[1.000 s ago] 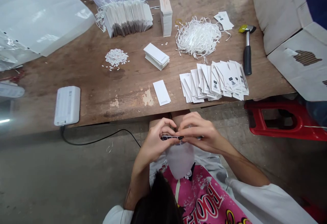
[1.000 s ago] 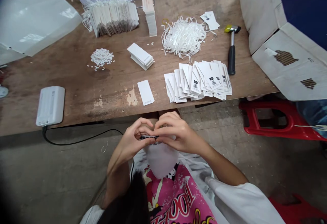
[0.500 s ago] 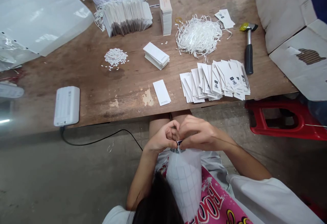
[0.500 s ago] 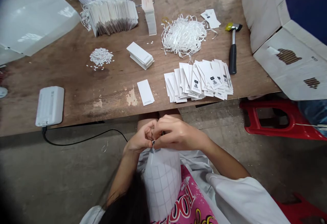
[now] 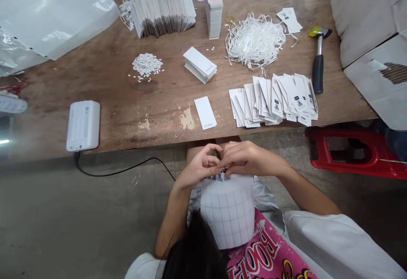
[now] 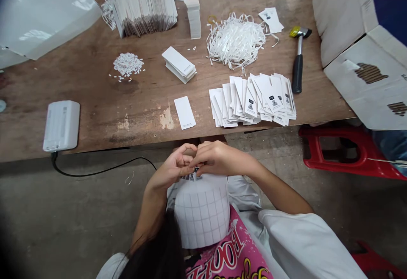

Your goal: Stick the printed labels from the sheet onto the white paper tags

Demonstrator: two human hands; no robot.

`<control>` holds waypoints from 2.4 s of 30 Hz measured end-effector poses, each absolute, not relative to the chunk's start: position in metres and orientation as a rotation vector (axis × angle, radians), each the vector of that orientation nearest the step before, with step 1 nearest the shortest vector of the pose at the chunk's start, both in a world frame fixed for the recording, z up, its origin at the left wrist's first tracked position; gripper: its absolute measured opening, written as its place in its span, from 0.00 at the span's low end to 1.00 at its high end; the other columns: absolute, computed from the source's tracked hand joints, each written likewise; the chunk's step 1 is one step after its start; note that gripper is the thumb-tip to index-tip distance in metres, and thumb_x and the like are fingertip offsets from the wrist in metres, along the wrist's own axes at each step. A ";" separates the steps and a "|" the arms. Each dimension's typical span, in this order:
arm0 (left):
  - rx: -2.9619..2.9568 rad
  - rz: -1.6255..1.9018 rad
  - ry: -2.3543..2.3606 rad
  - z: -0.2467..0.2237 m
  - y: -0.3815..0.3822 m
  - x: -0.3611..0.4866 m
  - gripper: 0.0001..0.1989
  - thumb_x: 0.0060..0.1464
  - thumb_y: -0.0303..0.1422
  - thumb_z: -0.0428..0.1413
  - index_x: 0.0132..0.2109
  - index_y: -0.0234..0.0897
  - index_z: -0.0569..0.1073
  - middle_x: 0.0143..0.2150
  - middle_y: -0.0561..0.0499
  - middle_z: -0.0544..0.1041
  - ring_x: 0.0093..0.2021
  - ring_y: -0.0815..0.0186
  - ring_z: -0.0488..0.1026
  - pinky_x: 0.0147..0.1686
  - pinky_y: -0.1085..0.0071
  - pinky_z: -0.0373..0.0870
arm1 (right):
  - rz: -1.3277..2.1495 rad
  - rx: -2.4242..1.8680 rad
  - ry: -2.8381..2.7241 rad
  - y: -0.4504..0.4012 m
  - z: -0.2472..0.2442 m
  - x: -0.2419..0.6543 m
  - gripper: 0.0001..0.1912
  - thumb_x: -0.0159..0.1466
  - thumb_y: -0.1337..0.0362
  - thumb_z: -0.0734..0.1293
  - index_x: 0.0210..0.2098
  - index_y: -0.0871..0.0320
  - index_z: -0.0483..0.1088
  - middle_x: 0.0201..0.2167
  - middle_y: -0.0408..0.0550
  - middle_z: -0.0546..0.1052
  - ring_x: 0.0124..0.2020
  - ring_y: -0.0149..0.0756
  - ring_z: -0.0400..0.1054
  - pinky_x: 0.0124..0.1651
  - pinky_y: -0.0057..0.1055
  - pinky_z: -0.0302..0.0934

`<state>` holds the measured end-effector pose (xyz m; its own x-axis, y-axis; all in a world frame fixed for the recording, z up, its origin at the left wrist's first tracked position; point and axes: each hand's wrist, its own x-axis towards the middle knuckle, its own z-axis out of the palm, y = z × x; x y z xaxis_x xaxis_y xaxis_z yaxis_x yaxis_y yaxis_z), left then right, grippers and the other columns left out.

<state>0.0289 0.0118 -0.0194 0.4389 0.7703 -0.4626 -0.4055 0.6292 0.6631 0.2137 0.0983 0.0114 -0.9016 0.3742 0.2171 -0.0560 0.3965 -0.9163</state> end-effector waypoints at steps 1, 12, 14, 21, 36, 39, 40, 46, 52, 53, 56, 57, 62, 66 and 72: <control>0.519 0.773 0.840 -0.018 0.012 0.028 0.27 0.46 0.34 0.67 0.49 0.38 0.63 0.29 0.53 0.77 0.26 0.73 0.69 0.26 0.78 0.58 | 1.547 -0.290 -2.251 0.098 0.010 0.213 0.07 0.60 0.68 0.71 0.39 0.60 0.77 0.27 0.47 0.77 0.31 0.32 0.65 0.38 0.33 0.61; 0.632 0.881 0.836 -0.014 0.008 0.025 0.30 0.53 0.35 0.62 0.60 0.41 0.59 0.33 0.54 0.73 0.30 0.73 0.69 0.30 0.78 0.60 | 1.349 -0.233 -2.324 0.096 0.011 0.209 0.04 0.63 0.67 0.68 0.35 0.63 0.75 0.29 0.48 0.77 0.33 0.32 0.64 0.40 0.34 0.60; 0.625 0.882 0.816 -0.016 0.008 0.026 0.30 0.53 0.36 0.62 0.60 0.41 0.59 0.33 0.54 0.72 0.31 0.73 0.69 0.30 0.78 0.60 | 1.391 -0.232 -2.374 0.098 0.013 0.208 0.05 0.64 0.67 0.67 0.36 0.62 0.74 0.28 0.48 0.76 0.34 0.32 0.64 0.41 0.34 0.61; 0.648 0.778 0.814 -0.019 0.006 0.028 0.30 0.54 0.40 0.60 0.60 0.40 0.58 0.31 0.55 0.69 0.31 0.70 0.68 0.30 0.76 0.59 | 1.327 -0.164 -2.310 0.097 0.015 0.208 0.08 0.64 0.66 0.67 0.42 0.62 0.74 0.30 0.48 0.77 0.34 0.33 0.66 0.42 0.35 0.62; 0.544 0.875 0.790 0.002 -0.001 0.032 0.29 0.50 0.37 0.64 0.56 0.38 0.61 0.27 0.56 0.69 0.26 0.73 0.65 0.25 0.78 0.56 | 1.195 -0.121 -2.299 0.088 0.015 0.212 0.08 0.65 0.68 0.66 0.42 0.57 0.75 0.30 0.46 0.75 0.35 0.30 0.67 0.40 0.32 0.61; 0.477 0.871 0.769 0.002 -0.002 0.033 0.29 0.48 0.36 0.64 0.55 0.38 0.62 0.26 0.57 0.69 0.25 0.73 0.65 0.25 0.78 0.56 | 1.132 -0.089 -2.286 0.089 0.016 0.212 0.07 0.64 0.68 0.67 0.41 0.55 0.76 0.31 0.45 0.76 0.36 0.31 0.68 0.40 0.33 0.61; 0.450 0.871 0.768 0.001 -0.003 0.034 0.29 0.48 0.36 0.64 0.54 0.38 0.62 0.27 0.57 0.69 0.25 0.73 0.64 0.25 0.78 0.56 | 1.105 -0.089 -2.284 0.089 0.016 0.212 0.07 0.63 0.68 0.68 0.41 0.54 0.76 0.31 0.45 0.76 0.37 0.31 0.69 0.41 0.33 0.61; 0.382 0.869 0.729 -0.001 -0.004 0.035 0.27 0.50 0.37 0.63 0.54 0.41 0.62 0.30 0.55 0.71 0.27 0.72 0.66 0.28 0.76 0.59 | 1.207 -0.133 -2.212 0.090 0.016 0.210 0.05 0.63 0.69 0.68 0.39 0.57 0.76 0.32 0.48 0.77 0.36 0.33 0.70 0.41 0.35 0.63; 0.530 0.925 0.860 0.004 -0.006 0.036 0.25 0.53 0.37 0.61 0.53 0.40 0.59 0.29 0.55 0.72 0.26 0.73 0.64 0.26 0.77 0.56 | 1.668 -0.209 -2.042 0.090 0.019 0.210 0.12 0.59 0.69 0.72 0.43 0.63 0.74 0.28 0.48 0.75 0.33 0.32 0.68 0.39 0.34 0.65; 0.564 0.933 0.881 0.005 -0.006 0.036 0.24 0.53 0.38 0.61 0.53 0.39 0.59 0.29 0.55 0.72 0.26 0.73 0.64 0.26 0.77 0.55 | 1.736 -0.221 -2.018 0.090 0.019 0.212 0.13 0.58 0.69 0.72 0.44 0.63 0.74 0.28 0.47 0.74 0.33 0.32 0.69 0.39 0.33 0.65; 0.634 0.952 0.907 0.007 -0.009 0.038 0.24 0.54 0.39 0.61 0.52 0.40 0.58 0.28 0.55 0.73 0.25 0.73 0.65 0.25 0.77 0.56 | 1.933 -0.255 -1.924 0.089 0.019 0.216 0.14 0.58 0.70 0.72 0.45 0.62 0.74 0.30 0.48 0.76 0.33 0.31 0.70 0.38 0.31 0.67; 0.648 0.960 0.910 0.007 -0.010 0.039 0.24 0.54 0.39 0.60 0.52 0.40 0.58 0.28 0.55 0.73 0.25 0.73 0.66 0.25 0.77 0.56 | 1.998 -0.270 -1.882 0.089 0.019 0.218 0.14 0.58 0.71 0.72 0.44 0.62 0.75 0.30 0.48 0.76 0.33 0.32 0.70 0.38 0.31 0.67; 0.806 1.067 1.031 0.004 -0.017 0.042 0.19 0.58 0.36 0.57 0.52 0.41 0.58 0.31 0.55 0.75 0.31 0.70 0.72 0.29 0.76 0.63 | 2.298 -0.533 -1.554 0.084 0.016 0.219 0.07 0.59 0.71 0.70 0.38 0.64 0.75 0.29 0.48 0.77 0.32 0.29 0.71 0.35 0.25 0.66; 1.147 1.222 1.243 -0.003 -0.023 0.045 0.16 0.59 0.29 0.55 0.52 0.42 0.60 0.34 0.55 0.75 0.33 0.72 0.73 0.33 0.76 0.66 | 2.498 -0.748 -1.141 0.075 0.006 0.214 0.07 0.54 0.67 0.75 0.32 0.62 0.75 0.26 0.44 0.76 0.28 0.24 0.70 0.31 0.20 0.63; 1.258 1.270 1.275 -0.008 -0.027 0.047 0.18 0.58 0.26 0.55 0.53 0.42 0.59 0.33 0.56 0.75 0.32 0.71 0.74 0.32 0.75 0.67 | 2.353 -0.752 -1.353 0.074 0.006 0.216 0.04 0.55 0.68 0.74 0.31 0.60 0.78 0.27 0.45 0.77 0.28 0.26 0.70 0.31 0.22 0.62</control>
